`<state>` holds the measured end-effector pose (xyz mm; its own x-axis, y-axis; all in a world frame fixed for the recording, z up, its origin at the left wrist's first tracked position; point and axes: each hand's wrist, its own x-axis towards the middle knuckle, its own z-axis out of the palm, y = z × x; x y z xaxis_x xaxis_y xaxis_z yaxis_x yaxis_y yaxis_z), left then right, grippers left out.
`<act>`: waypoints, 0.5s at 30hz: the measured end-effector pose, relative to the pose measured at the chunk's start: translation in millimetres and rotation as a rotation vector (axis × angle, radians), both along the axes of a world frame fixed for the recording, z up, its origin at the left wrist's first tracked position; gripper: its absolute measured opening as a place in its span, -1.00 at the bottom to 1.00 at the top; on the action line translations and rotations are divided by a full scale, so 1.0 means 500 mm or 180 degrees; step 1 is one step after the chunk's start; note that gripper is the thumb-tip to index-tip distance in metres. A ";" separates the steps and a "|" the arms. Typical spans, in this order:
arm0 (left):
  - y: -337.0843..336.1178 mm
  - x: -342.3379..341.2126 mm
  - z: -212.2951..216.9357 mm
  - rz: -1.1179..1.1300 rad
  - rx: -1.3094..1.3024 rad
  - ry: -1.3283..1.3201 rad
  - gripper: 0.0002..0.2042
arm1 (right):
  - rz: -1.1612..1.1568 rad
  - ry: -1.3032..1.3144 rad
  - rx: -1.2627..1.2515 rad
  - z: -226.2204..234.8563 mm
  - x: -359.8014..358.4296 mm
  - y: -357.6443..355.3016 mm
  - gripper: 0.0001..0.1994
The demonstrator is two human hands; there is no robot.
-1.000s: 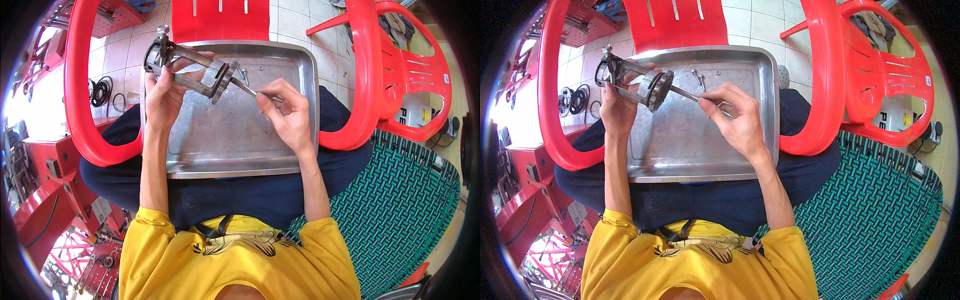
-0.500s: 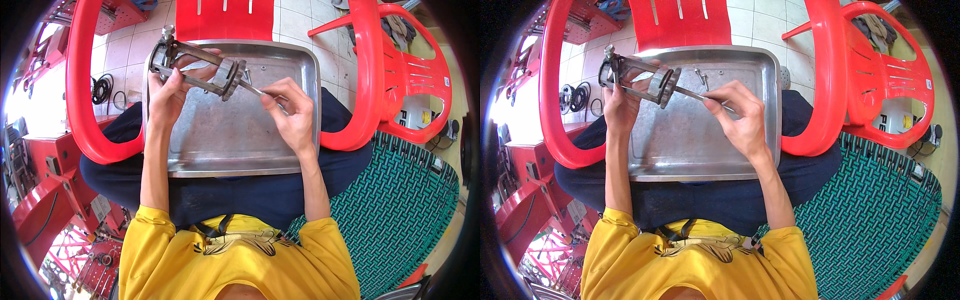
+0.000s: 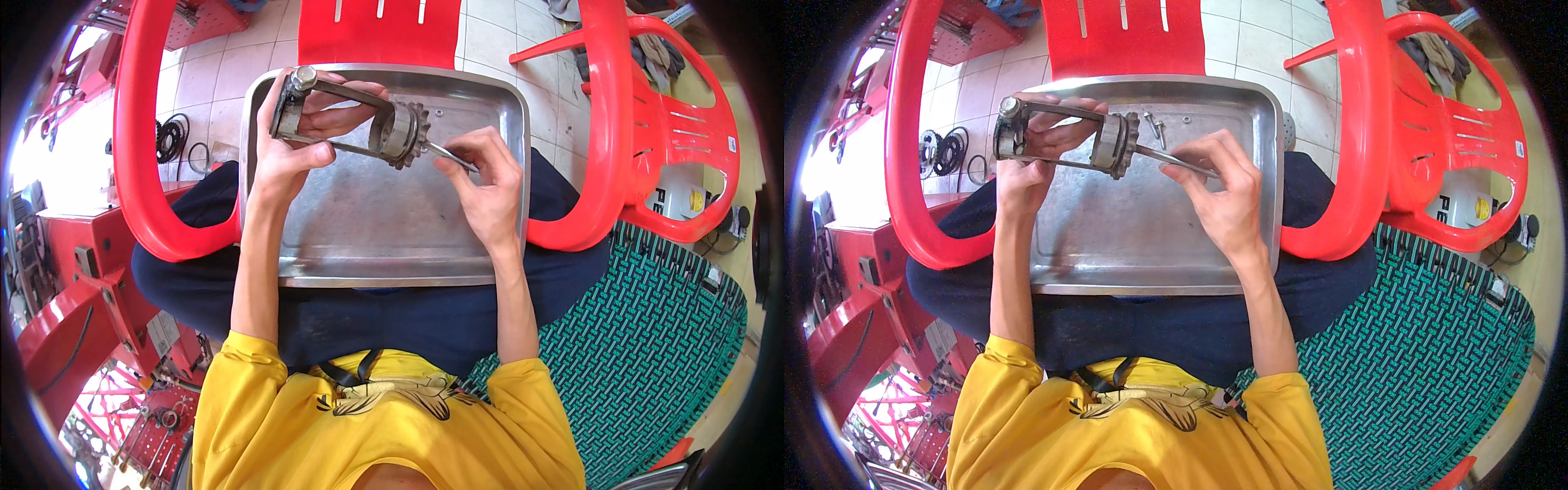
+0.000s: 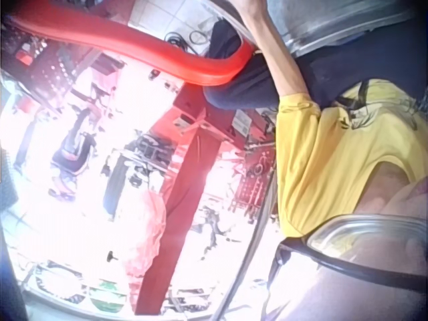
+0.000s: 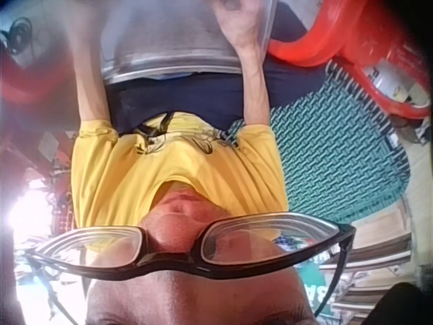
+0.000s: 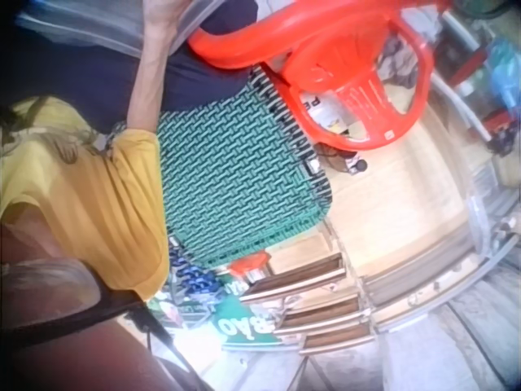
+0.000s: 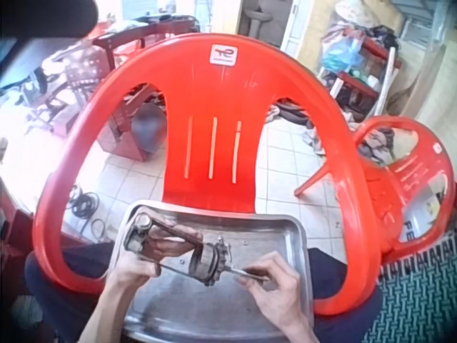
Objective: The person disassembles a mechanical component on a metal tray by using a thin tool to push a pin through a cylinder and then pulling the internal components apart by hand.
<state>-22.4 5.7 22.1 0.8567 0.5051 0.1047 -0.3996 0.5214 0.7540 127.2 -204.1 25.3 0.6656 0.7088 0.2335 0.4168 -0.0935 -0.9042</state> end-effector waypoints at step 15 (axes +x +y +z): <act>0.016 0.003 -0.001 -0.0119 0.0919 0.0137 -0.22 | -0.0073 0.0189 -0.0303 -0.013 -0.001 0.002 -0.85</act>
<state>-20.9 13.9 21.5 0.8809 0.4276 0.2027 -0.3485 0.2965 0.8892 126.5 -202.9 18.6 0.6927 0.7102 0.1255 0.3595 -0.1891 -0.9138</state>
